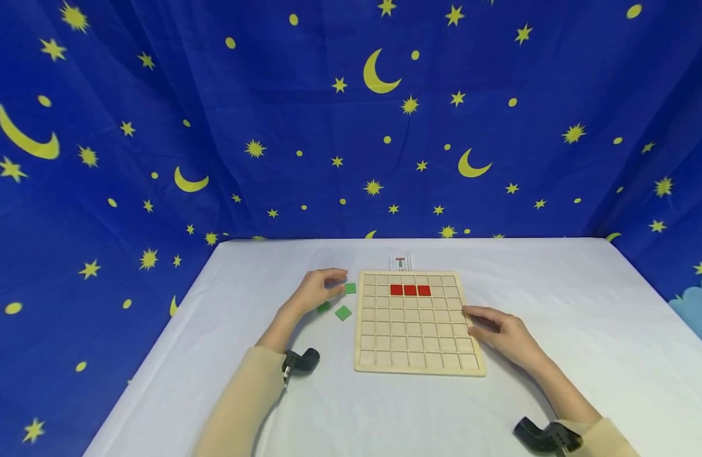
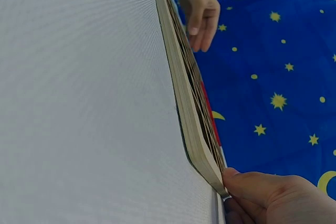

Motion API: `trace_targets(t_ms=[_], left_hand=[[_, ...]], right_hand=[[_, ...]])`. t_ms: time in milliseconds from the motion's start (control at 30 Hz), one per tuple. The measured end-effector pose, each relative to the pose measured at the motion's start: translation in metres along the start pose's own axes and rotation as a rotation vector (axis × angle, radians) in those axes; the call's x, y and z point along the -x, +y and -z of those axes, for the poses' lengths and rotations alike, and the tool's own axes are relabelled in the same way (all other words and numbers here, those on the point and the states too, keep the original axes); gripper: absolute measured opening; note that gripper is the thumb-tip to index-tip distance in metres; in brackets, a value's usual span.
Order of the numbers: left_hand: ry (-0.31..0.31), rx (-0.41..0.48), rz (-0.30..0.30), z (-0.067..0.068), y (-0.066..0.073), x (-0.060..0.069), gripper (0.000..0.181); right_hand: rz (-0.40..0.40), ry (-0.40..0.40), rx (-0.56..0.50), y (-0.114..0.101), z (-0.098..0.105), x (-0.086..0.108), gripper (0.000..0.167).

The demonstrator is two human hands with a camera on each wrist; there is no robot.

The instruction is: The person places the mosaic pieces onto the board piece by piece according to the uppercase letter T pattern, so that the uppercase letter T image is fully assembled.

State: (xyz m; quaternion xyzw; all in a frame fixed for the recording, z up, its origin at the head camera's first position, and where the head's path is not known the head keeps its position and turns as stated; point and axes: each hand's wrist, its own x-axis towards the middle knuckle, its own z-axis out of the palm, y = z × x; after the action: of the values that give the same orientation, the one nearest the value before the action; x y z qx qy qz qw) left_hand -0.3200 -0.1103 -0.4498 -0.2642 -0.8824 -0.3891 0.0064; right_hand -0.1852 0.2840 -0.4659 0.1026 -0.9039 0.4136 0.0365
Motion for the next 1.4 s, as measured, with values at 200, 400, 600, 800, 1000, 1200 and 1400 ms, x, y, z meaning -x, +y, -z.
trace_targets(t_ms=[200,400,600,800,1000,1200,1400], left_hand=[[0.033,-0.001,0.001,-0.005,-0.006,0.003,0.036],[0.034,-0.015,0.013,-0.008,-0.007,0.004,0.036],[0.038,-0.019,0.008,-0.010,-0.006,0.005,0.035],[0.044,-0.022,-0.024,-0.011,-0.007,0.005,0.034],[0.032,-0.026,-0.013,-0.012,-0.005,0.005,0.037],[0.043,-0.049,-0.016,-0.013,-0.004,0.005,0.036],[0.044,-0.050,-0.013,-0.013,-0.003,0.006,0.034]], right_hand=[[0.003,0.006,0.003,-0.002,0.001,0.001,0.044],[0.007,0.010,0.013,-0.003,0.001,0.001,0.043],[-0.004,0.011,0.003,-0.003,0.001,0.002,0.044],[-0.012,0.002,-0.012,0.000,0.000,0.000,0.044],[-0.009,0.001,-0.015,0.001,0.000,-0.001,0.044],[-0.015,-0.001,-0.017,0.001,0.000,0.000,0.045],[-0.024,-0.003,-0.009,0.000,-0.001,0.001,0.045]])
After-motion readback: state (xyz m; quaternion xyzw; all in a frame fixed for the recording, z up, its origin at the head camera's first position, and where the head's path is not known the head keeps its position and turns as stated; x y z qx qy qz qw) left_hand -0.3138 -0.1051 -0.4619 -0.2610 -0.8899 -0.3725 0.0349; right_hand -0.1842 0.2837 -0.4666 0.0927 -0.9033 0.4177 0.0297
